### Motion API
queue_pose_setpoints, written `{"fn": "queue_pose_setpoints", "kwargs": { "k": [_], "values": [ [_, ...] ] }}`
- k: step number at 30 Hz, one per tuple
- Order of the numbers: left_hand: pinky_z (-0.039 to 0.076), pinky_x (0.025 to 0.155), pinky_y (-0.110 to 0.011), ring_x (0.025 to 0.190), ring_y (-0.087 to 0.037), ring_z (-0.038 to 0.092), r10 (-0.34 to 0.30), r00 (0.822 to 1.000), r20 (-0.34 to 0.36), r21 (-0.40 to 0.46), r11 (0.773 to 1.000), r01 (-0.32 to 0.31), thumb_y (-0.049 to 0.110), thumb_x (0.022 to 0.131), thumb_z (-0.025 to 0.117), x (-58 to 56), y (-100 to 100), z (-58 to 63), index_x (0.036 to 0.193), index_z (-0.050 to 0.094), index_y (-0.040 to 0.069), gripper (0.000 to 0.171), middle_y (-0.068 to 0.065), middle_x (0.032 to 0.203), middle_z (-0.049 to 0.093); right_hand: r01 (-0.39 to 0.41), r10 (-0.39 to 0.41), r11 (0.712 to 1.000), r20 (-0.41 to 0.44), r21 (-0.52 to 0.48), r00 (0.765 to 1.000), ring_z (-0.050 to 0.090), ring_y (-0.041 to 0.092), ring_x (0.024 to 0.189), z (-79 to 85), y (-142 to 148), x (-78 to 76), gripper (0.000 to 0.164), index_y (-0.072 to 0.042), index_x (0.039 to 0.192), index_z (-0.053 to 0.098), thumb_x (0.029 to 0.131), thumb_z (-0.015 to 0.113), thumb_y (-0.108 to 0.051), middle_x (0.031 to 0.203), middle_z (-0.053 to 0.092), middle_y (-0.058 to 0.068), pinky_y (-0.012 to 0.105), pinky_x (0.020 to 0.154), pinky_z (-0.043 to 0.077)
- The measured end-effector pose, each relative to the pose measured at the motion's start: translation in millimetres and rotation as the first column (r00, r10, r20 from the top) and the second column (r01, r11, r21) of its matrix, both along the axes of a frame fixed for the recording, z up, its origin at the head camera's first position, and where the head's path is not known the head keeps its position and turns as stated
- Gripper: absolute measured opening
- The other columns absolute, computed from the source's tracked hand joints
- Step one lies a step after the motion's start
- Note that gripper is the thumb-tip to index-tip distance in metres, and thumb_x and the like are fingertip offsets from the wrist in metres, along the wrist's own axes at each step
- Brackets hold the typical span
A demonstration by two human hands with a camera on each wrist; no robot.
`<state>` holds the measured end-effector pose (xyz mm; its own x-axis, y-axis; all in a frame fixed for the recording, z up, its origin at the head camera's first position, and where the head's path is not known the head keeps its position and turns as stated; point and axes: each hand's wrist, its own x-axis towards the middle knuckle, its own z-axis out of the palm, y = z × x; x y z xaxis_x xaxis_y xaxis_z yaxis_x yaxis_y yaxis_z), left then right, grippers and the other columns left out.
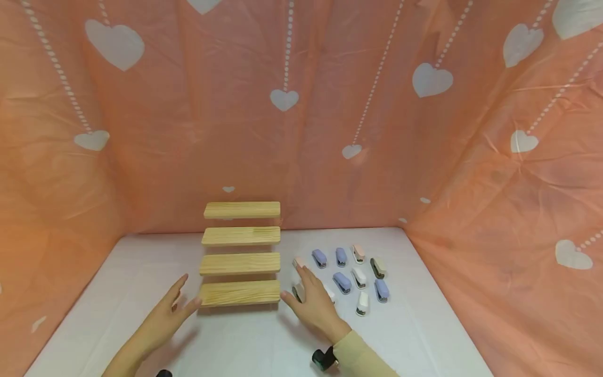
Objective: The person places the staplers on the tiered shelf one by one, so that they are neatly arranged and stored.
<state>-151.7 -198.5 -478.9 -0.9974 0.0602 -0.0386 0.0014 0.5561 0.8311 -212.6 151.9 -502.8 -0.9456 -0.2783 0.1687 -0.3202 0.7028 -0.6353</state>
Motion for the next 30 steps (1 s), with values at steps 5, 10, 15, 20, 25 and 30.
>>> {"fn": "queue_pose_setpoints", "kwargs": {
  "k": [5, 10, 15, 20, 25, 30],
  "values": [
    [0.028, 0.107, -0.061, 0.137, -0.050, 0.019, -0.032, 0.999, 0.013, 0.268, 0.963, 0.028, 0.033, 0.099, 0.055, -6.9, 6.2, -21.2, 0.153, 0.013, 0.004, 0.075, -0.029, 0.155, 0.015, 0.019, -0.003, 0.988, 0.108, -0.151, 0.994, 0.031, 0.038, 0.137, -3.2, -3.5, 2.8, 0.073, -0.007, 0.149, 0.034, 0.094, 0.060, -0.047, 0.150, 0.037, 0.016, 0.060, 0.111, 0.027],
    [0.038, 0.103, -0.058, 0.130, -0.052, 0.035, -0.060, 0.998, -0.018, 0.410, 0.910, 0.062, 0.020, 0.099, 0.055, -11.4, 10.7, -44.4, 0.153, 0.018, 0.006, 0.067, -0.033, 0.153, 0.011, 0.057, -0.016, 0.972, 0.180, -0.227, 0.983, 0.031, 0.043, 0.136, -10.9, -7.1, 3.9, 0.065, -0.007, 0.146, 0.039, 0.095, 0.060, -0.042, 0.149, 0.036, 0.020, 0.063, 0.110, 0.026],
    [0.035, 0.107, -0.050, 0.133, -0.049, 0.032, -0.074, 0.995, 0.064, 0.508, 0.861, 0.031, 0.024, 0.099, 0.056, -13.7, 10.6, -53.3, 0.155, 0.015, 0.015, 0.069, -0.029, 0.157, -0.004, 0.131, -0.068, 0.961, 0.252, -0.244, 0.965, 0.032, 0.043, 0.135, -20.3, -8.4, 5.5, 0.064, -0.007, 0.142, 0.043, 0.093, 0.060, -0.045, 0.146, 0.039, 0.021, 0.064, 0.110, 0.025],
    [0.034, 0.109, -0.042, 0.139, -0.045, 0.020, -0.103, 0.987, 0.125, 0.599, 0.801, 0.008, 0.027, 0.100, 0.054, -20.8, 6.5, -59.6, 0.154, 0.019, 0.023, 0.065, -0.028, 0.157, -0.002, 0.150, -0.055, 0.940, 0.296, -0.306, 0.954, 0.032, 0.041, 0.135, -32.0, -3.5, -0.6, 0.057, -0.010, 0.142, 0.044, 0.094, 0.062, -0.035, 0.145, 0.040, 0.020, 0.063, 0.111, 0.023],
    [0.040, 0.105, -0.033, 0.139, -0.046, 0.016, -0.188, 0.976, 0.112, 0.662, 0.746, 0.068, 0.020, 0.102, 0.049, -20.7, -0.9, -67.4, 0.156, 0.012, 0.017, 0.066, -0.023, 0.158, -0.012, 0.174, 0.017, 0.888, 0.408, -0.426, 0.913, 0.030, 0.040, 0.135, -40.0, 1.2, 1.1, 0.055, -0.017, 0.146, 0.041, 0.095, 0.061, -0.023, 0.148, 0.033, 0.021, 0.063, 0.111, 0.022],
    [0.040, 0.105, -0.029, 0.140, -0.045, 0.011, -0.220, 0.968, 0.120, 0.696, 0.714, 0.076, 0.018, 0.103, 0.048, -20.8, -2.8, -69.4, 0.156, 0.006, 0.015, 0.068, -0.025, 0.156, -0.014, 0.181, 0.035, 0.868, 0.421, -0.463, 0.907, 0.029, 0.043, 0.136, -37.3, 0.4, 2.6, 0.056, -0.015, 0.147, 0.040, 0.094, 0.060, -0.018, 0.149, 0.031, 0.024, 0.064, 0.111, 0.021]
  ]
}}
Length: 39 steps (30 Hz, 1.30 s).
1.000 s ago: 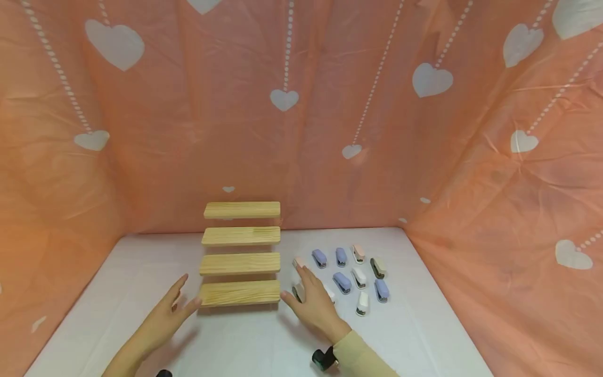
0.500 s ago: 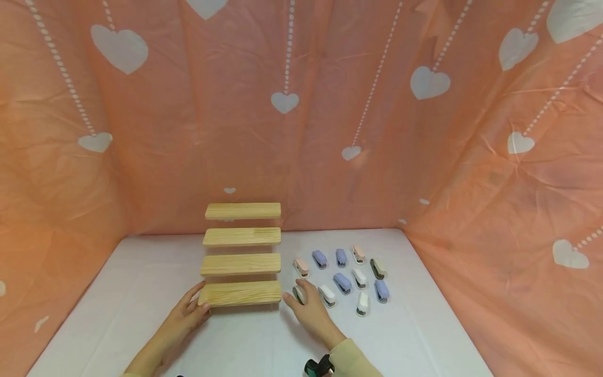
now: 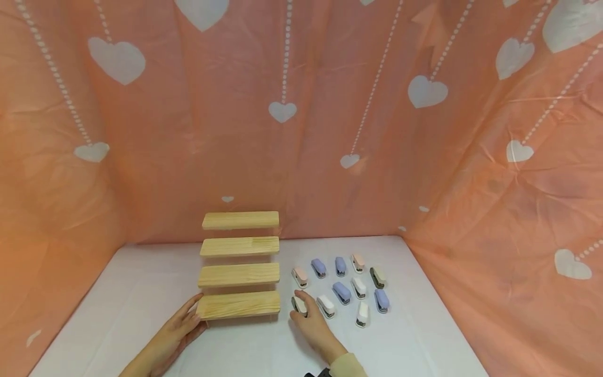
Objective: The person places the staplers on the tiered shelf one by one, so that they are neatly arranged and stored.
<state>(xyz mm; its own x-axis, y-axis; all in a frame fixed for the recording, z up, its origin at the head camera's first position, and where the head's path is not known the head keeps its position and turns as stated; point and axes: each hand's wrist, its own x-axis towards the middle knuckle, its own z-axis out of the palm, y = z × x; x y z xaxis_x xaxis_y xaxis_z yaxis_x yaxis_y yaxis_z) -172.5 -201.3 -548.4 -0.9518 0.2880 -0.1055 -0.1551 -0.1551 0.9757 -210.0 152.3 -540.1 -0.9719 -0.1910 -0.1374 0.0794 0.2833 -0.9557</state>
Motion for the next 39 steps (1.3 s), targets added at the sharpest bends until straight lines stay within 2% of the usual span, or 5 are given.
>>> {"fn": "queue_pose_setpoints", "kwargs": {
  "k": [7, 19, 26, 32, 39],
  "values": [
    [0.041, 0.104, -0.028, 0.140, -0.039, 0.016, 0.028, 1.000, 0.012, 0.035, 0.999, -0.028, 0.017, 0.102, 0.049, -1.0, 2.6, -3.1, 0.156, 0.007, 0.015, 0.069, -0.027, 0.157, 0.001, 0.009, -0.009, 0.999, -0.003, -0.054, 1.000, 0.029, 0.042, 0.136, 1.3, -1.1, -0.8, 0.057, -0.010, 0.148, 0.036, 0.095, 0.057, -0.014, 0.150, 0.027, 0.027, 0.061, 0.112, 0.022],
    [0.038, 0.107, -0.032, 0.140, -0.038, 0.017, 0.016, 1.000, 0.004, 0.039, 0.999, -0.017, 0.017, 0.102, 0.050, -2.5, 3.9, -2.2, 0.157, 0.006, 0.014, 0.070, -0.028, 0.156, 0.003, 0.020, -0.002, 0.986, 0.109, -0.164, 0.994, 0.015, 0.041, 0.142, 1.7, 2.7, -1.9, 0.061, -0.006, 0.151, 0.028, 0.097, 0.054, -0.015, 0.154, 0.015, 0.029, 0.055, 0.116, 0.018],
    [0.037, 0.107, -0.033, 0.140, -0.038, 0.017, 0.036, 0.999, 0.011, 0.036, 0.999, -0.036, 0.017, 0.102, 0.050, 1.6, 5.3, -1.7, 0.156, 0.006, 0.013, 0.070, -0.028, 0.156, 0.005, -0.022, 0.047, 0.978, 0.117, -0.208, 0.992, 0.015, 0.041, 0.142, 1.2, 13.5, -5.7, 0.065, -0.003, 0.151, 0.026, 0.096, 0.057, -0.017, 0.153, 0.021, 0.028, 0.058, 0.116, 0.012],
    [0.037, 0.108, -0.033, 0.138, -0.037, 0.025, 0.002, 1.000, 0.027, -0.003, 1.000, -0.002, 0.018, 0.103, 0.047, 3.5, 3.0, 4.1, 0.155, 0.004, 0.011, 0.068, -0.034, 0.153, 0.008, -0.113, 0.136, 0.978, 0.123, -0.172, 0.983, 0.031, 0.038, 0.134, 1.8, 21.1, -4.3, 0.070, -0.004, 0.152, 0.025, 0.095, 0.062, -0.021, 0.145, 0.034, 0.024, 0.060, 0.113, 0.024],
    [0.039, 0.108, -0.043, 0.134, -0.049, 0.026, -0.024, 0.999, 0.044, -0.046, 0.999, 0.026, 0.016, 0.102, 0.047, -3.3, 0.2, 19.1, 0.153, 0.008, 0.011, 0.064, -0.038, 0.151, 0.001, -0.171, 0.189, 0.971, 0.107, -0.165, 0.976, 0.046, 0.027, 0.120, 4.9, 25.1, -9.7, 0.074, -0.003, 0.151, 0.027, 0.091, 0.069, -0.018, 0.136, 0.044, 0.019, 0.035, 0.099, 0.046]
  ]
}}
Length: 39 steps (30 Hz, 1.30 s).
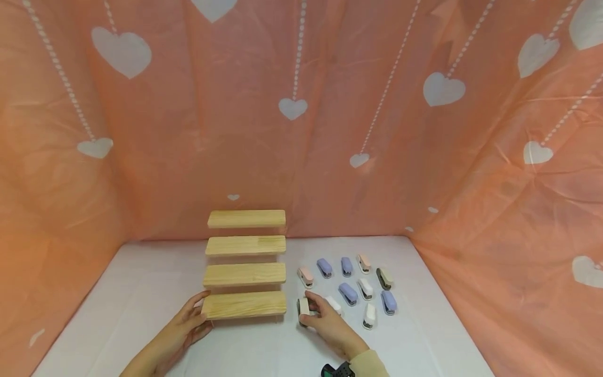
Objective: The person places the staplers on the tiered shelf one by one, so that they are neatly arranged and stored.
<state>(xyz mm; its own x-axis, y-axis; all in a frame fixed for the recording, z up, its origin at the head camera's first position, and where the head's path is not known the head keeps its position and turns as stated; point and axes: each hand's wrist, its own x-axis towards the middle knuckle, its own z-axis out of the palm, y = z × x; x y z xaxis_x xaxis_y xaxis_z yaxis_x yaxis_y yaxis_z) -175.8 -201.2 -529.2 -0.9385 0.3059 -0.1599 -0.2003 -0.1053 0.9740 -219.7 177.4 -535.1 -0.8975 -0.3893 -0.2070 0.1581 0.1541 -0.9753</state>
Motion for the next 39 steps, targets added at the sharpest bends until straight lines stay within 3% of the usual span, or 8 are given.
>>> {"fn": "queue_pose_setpoints", "kwargs": {
  "k": [3, 10, 18, 20, 28, 35, 39],
  "values": [
    [0.039, 0.107, -0.046, 0.135, -0.049, 0.025, 0.016, 1.000, 0.022, 0.007, 1.000, -0.016, 0.011, 0.101, 0.046, -2.7, 1.1, 3.0, 0.154, 0.009, 0.010, 0.064, -0.036, 0.152, 0.003, 0.000, 0.000, 1.000, 0.007, -0.007, 1.000, 0.049, 0.026, 0.117, -0.7, -0.4, -1.3, 0.075, -0.005, 0.150, 0.029, 0.089, 0.071, -0.017, 0.137, 0.043, 0.019, 0.031, 0.095, 0.049],
    [0.040, 0.107, -0.045, 0.130, -0.040, 0.037, 0.016, 0.999, 0.044, 0.024, 1.000, -0.017, 0.011, 0.101, 0.046, -3.9, 3.5, 1.1, 0.153, 0.012, 0.009, 0.063, -0.037, 0.148, 0.016, 0.046, -0.046, 0.999, -0.008, -0.004, 0.999, 0.053, 0.024, 0.110, -2.7, -0.9, 3.2, 0.075, -0.002, 0.148, 0.031, 0.087, 0.072, -0.013, 0.135, 0.045, 0.021, 0.032, 0.092, 0.052],
    [0.038, 0.108, -0.043, 0.138, -0.049, 0.017, -0.014, 1.000, 0.021, 0.032, 0.999, 0.013, 0.015, 0.101, 0.048, -2.9, 5.4, -3.0, 0.155, 0.009, 0.013, 0.066, -0.033, 0.154, -0.006, 0.101, -0.098, 0.993, -0.052, 0.052, 0.994, 0.054, 0.023, 0.107, -2.3, -1.1, 5.7, 0.074, -0.001, 0.146, 0.036, 0.086, 0.075, -0.020, 0.127, 0.052, 0.017, 0.028, 0.089, 0.052],
    [0.038, 0.109, -0.043, 0.139, -0.047, 0.017, -0.005, 1.000, 0.022, 0.039, 0.999, 0.004, 0.014, 0.101, 0.048, -2.8, 4.6, -1.7, 0.155, 0.009, 0.013, 0.067, -0.032, 0.155, -0.002, 0.103, -0.100, 0.993, -0.069, 0.056, 0.993, 0.054, 0.024, 0.111, -0.2, -3.9, 5.9, 0.073, -0.001, 0.145, 0.036, 0.087, 0.074, -0.021, 0.129, 0.053, 0.017, 0.028, 0.091, 0.051],
    [0.038, 0.108, -0.044, 0.139, -0.045, 0.020, 0.059, 0.997, 0.042, 0.059, 0.996, -0.062, 0.009, 0.101, 0.047, -1.6, 2.0, -1.0, 0.155, 0.011, 0.012, 0.066, -0.032, 0.155, 0.000, 0.104, -0.099, 0.994, -0.124, 0.042, 0.987, 0.045, 0.039, 0.128, 10.1, -9.0, 7.8, 0.070, -0.001, 0.145, 0.037, 0.089, 0.072, -0.026, 0.143, 0.043, 0.024, 0.048, 0.103, 0.044],
    [0.038, 0.108, -0.044, 0.139, -0.045, 0.020, 0.072, 0.996, 0.058, 0.053, 0.996, -0.075, 0.011, 0.101, 0.048, -0.2, 6.0, -3.3, 0.153, 0.012, 0.016, 0.064, -0.030, 0.156, -0.004, 0.086, -0.081, 0.996, -0.197, 0.016, 0.977, 0.049, 0.038, 0.124, 20.0, -4.1, 8.6, 0.068, 0.000, 0.144, 0.037, 0.090, 0.071, -0.022, 0.142, 0.043, 0.025, 0.036, 0.093, 0.053],
    [0.037, 0.108, -0.044, 0.139, -0.044, 0.020, 0.066, 0.997, 0.051, 0.061, 0.996, -0.069, 0.013, 0.101, 0.049, 1.0, 7.7, -2.2, 0.150, 0.014, 0.014, 0.060, -0.027, 0.157, -0.003, 0.086, -0.084, 0.996, -0.216, -0.001, 0.973, 0.051, 0.035, 0.122, 33.8, -3.8, 6.9, 0.067, -0.002, 0.145, 0.037, 0.090, 0.071, -0.022, 0.144, 0.042, 0.022, 0.033, 0.089, 0.054]
  ]
}}
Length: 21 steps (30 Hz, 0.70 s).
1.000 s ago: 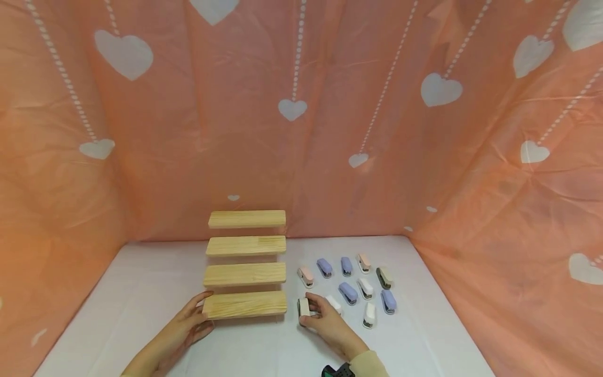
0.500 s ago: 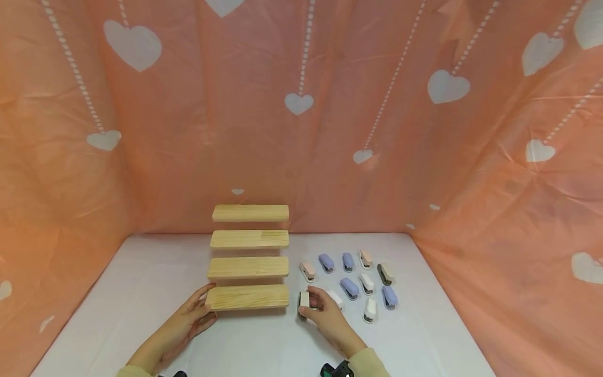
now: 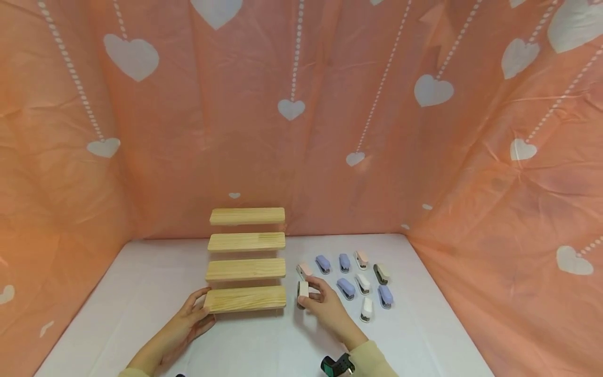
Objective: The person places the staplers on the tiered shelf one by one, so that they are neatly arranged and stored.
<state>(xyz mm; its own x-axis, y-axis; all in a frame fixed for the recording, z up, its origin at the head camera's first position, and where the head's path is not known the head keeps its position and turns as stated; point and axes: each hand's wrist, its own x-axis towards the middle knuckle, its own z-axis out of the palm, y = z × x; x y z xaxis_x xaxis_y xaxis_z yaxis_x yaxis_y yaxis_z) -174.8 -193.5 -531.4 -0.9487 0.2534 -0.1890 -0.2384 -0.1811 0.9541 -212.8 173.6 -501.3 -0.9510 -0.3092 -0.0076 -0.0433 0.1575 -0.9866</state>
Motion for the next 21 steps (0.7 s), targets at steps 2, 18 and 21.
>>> {"fn": "queue_pose_setpoints", "kwargs": {
  "k": [2, 18, 21],
  "values": [
    [0.037, 0.108, -0.043, 0.139, -0.044, 0.020, -0.005, 1.000, 0.000, 0.002, 1.000, 0.005, 0.015, 0.101, 0.050, 0.5, -2.1, 0.0, 0.149, 0.014, 0.013, 0.060, -0.028, 0.157, -0.002, 0.003, -0.004, 1.000, -0.004, -0.008, 1.000, 0.051, 0.034, 0.122, 7.9, -3.3, -3.6, 0.067, -0.004, 0.144, 0.038, 0.089, 0.071, -0.022, 0.145, 0.042, 0.020, 0.035, 0.089, 0.053],
    [0.034, 0.111, -0.043, 0.137, -0.052, 0.016, -0.059, 0.998, 0.016, 0.007, 0.998, 0.059, 0.024, 0.103, 0.047, 7.3, -2.0, 2.3, 0.152, 0.005, 0.015, 0.066, -0.038, 0.149, 0.001, 0.014, -0.007, 0.999, -0.215, 0.029, 0.977, 0.053, 0.032, 0.120, 79.1, -42.0, -42.6, 0.056, -0.010, 0.143, 0.043, 0.092, 0.068, -0.015, 0.139, 0.050, 0.014, 0.037, 0.094, 0.051],
    [0.033, 0.111, -0.045, 0.137, -0.052, 0.014, -0.047, 0.999, 0.012, 0.002, 0.999, 0.047, 0.023, 0.103, 0.047, 5.7, -2.2, 3.0, 0.152, 0.005, 0.015, 0.065, -0.036, 0.152, -0.006, -0.021, 0.027, 0.999, -0.256, 0.028, 0.966, 0.052, 0.029, 0.120, 88.1, -57.3, -53.1, 0.059, -0.011, 0.144, 0.041, 0.092, 0.068, -0.017, 0.139, 0.049, 0.011, 0.039, 0.098, 0.049]
  ]
}}
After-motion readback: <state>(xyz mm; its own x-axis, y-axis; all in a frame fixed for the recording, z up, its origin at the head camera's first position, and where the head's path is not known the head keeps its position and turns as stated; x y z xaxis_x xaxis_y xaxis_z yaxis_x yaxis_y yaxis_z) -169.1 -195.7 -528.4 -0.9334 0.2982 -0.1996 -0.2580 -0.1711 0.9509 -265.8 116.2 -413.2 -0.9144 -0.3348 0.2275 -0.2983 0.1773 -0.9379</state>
